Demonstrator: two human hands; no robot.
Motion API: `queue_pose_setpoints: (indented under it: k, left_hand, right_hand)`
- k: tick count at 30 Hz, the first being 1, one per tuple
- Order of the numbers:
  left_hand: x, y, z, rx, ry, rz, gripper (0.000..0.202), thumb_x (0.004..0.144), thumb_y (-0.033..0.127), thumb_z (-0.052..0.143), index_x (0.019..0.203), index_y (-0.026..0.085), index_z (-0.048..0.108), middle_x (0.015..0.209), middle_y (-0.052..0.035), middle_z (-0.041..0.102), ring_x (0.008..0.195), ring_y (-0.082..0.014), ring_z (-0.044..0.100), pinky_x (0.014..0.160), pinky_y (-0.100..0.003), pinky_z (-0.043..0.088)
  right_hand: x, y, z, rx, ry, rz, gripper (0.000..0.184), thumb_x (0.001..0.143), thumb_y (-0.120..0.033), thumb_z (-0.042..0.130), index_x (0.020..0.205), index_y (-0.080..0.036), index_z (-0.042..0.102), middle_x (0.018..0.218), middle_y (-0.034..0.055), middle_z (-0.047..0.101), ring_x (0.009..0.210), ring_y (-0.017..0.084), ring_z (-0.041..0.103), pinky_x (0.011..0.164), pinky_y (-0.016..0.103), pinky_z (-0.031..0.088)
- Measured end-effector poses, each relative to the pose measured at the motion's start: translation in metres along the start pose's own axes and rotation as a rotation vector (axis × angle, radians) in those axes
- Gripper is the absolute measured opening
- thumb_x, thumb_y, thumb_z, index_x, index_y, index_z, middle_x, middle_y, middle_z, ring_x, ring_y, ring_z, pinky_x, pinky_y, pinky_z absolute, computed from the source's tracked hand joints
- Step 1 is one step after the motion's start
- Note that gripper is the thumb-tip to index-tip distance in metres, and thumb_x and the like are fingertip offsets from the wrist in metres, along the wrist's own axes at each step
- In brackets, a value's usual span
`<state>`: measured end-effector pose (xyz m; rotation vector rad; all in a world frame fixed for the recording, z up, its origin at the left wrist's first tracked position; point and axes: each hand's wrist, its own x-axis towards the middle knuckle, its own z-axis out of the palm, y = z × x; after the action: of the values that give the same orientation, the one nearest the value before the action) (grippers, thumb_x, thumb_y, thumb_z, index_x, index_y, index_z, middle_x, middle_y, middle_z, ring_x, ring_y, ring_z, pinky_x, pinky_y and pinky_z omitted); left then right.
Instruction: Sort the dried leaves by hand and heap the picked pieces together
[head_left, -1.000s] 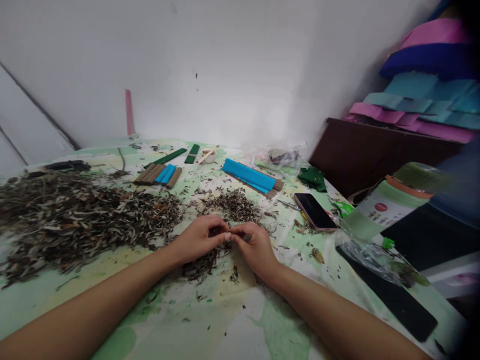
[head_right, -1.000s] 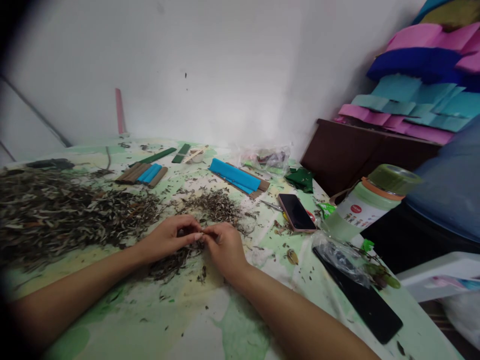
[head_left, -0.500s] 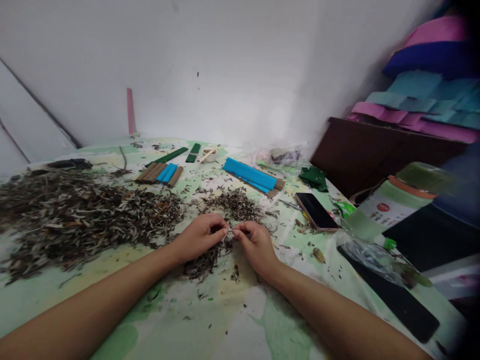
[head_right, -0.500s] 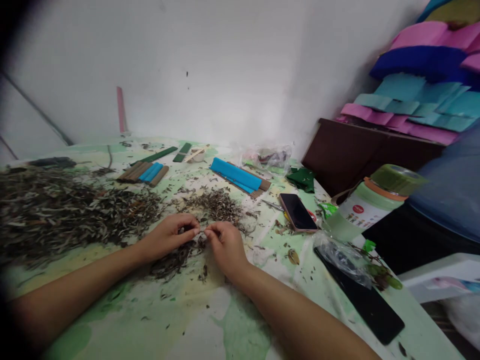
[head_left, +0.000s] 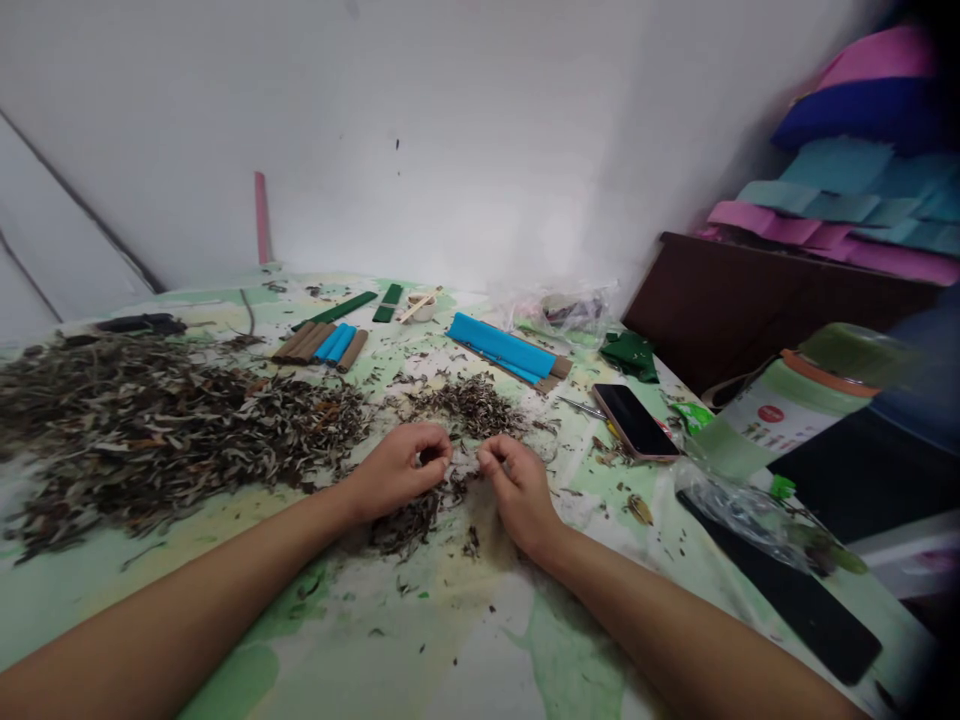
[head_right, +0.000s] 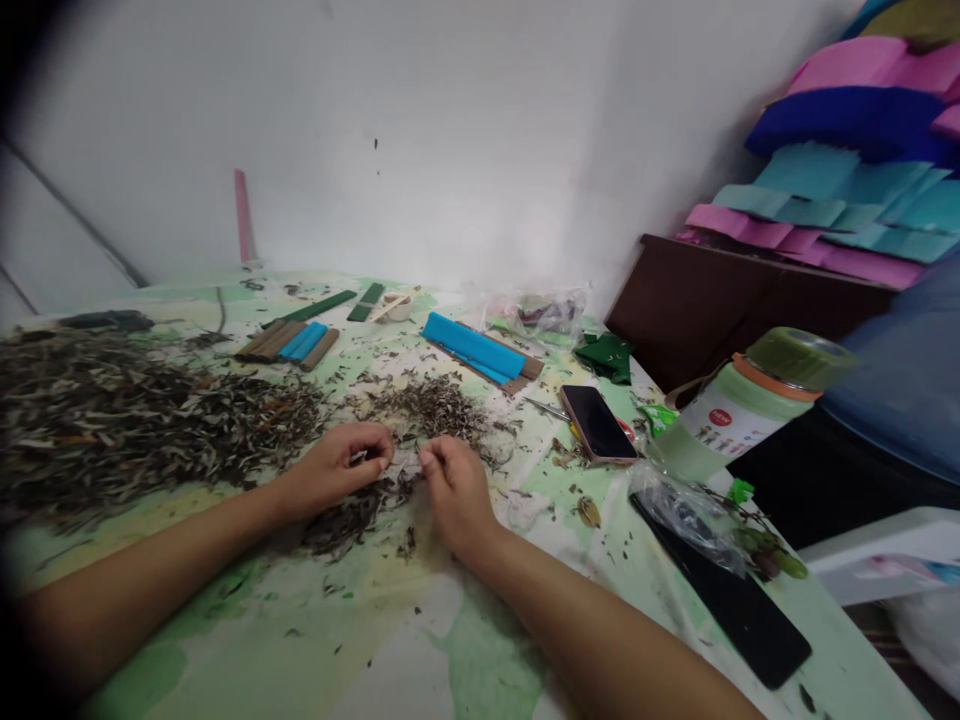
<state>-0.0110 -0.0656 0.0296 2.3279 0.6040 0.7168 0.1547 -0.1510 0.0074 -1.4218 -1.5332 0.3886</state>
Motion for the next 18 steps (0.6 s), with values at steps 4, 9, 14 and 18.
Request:
queue_pose_setpoints:
  k: [4, 9, 14, 18]
  left_hand:
    - [0.003, -0.012, -0.010, 0.059, 0.064, -0.034, 0.015, 0.073, 0.024, 0.044, 0.064, 0.015, 0.053, 0.063, 0.0001, 0.054, 0.064, -0.0142, 0.050, 0.061, -0.024, 0.037]
    - [0.004, -0.017, -0.014, 0.171, -0.065, -0.013, 0.022, 0.077, 0.024, 0.045, 0.059, 0.015, 0.054, 0.057, 0.0010, 0.051, 0.059, -0.0129, 0.048, 0.058, -0.023, 0.035]
    - [0.000, -0.009, -0.005, 0.251, -0.143, 0.062, 0.017, 0.079, 0.021, 0.050, 0.090, 0.016, 0.062, 0.083, -0.0043, 0.061, 0.078, -0.0174, 0.054, 0.070, -0.027, 0.041]
    - [-0.001, -0.006, -0.001, 0.246, -0.264, 0.155, 0.016, 0.082, 0.020, 0.051, 0.094, 0.017, 0.062, 0.093, -0.0074, 0.058, 0.089, -0.0201, 0.054, 0.079, -0.029, 0.042]
  right_hand:
    - [0.004, 0.002, -0.006, -0.059, -0.009, -0.070, 0.017, 0.086, -0.022, 0.047, 0.071, -0.019, 0.054, 0.069, 0.0008, 0.054, 0.071, 0.016, 0.049, 0.066, 0.027, 0.036]
    - [0.003, -0.003, -0.004, -0.233, -0.214, -0.245, 0.013, 0.082, -0.014, 0.053, 0.081, -0.019, 0.064, 0.086, 0.0045, 0.061, 0.086, 0.019, 0.050, 0.080, 0.033, 0.037]
    - [0.000, -0.002, 0.000, -0.373, -0.265, -0.241, 0.006, 0.076, -0.021, 0.065, 0.081, -0.018, 0.066, 0.091, 0.0056, 0.059, 0.088, 0.020, 0.049, 0.080, 0.035, 0.035]
    - [0.001, 0.001, 0.001, -0.358, -0.280, -0.241, 0.007, 0.079, -0.013, 0.058, 0.077, -0.017, 0.063, 0.085, 0.0042, 0.060, 0.086, 0.018, 0.049, 0.079, 0.033, 0.035]
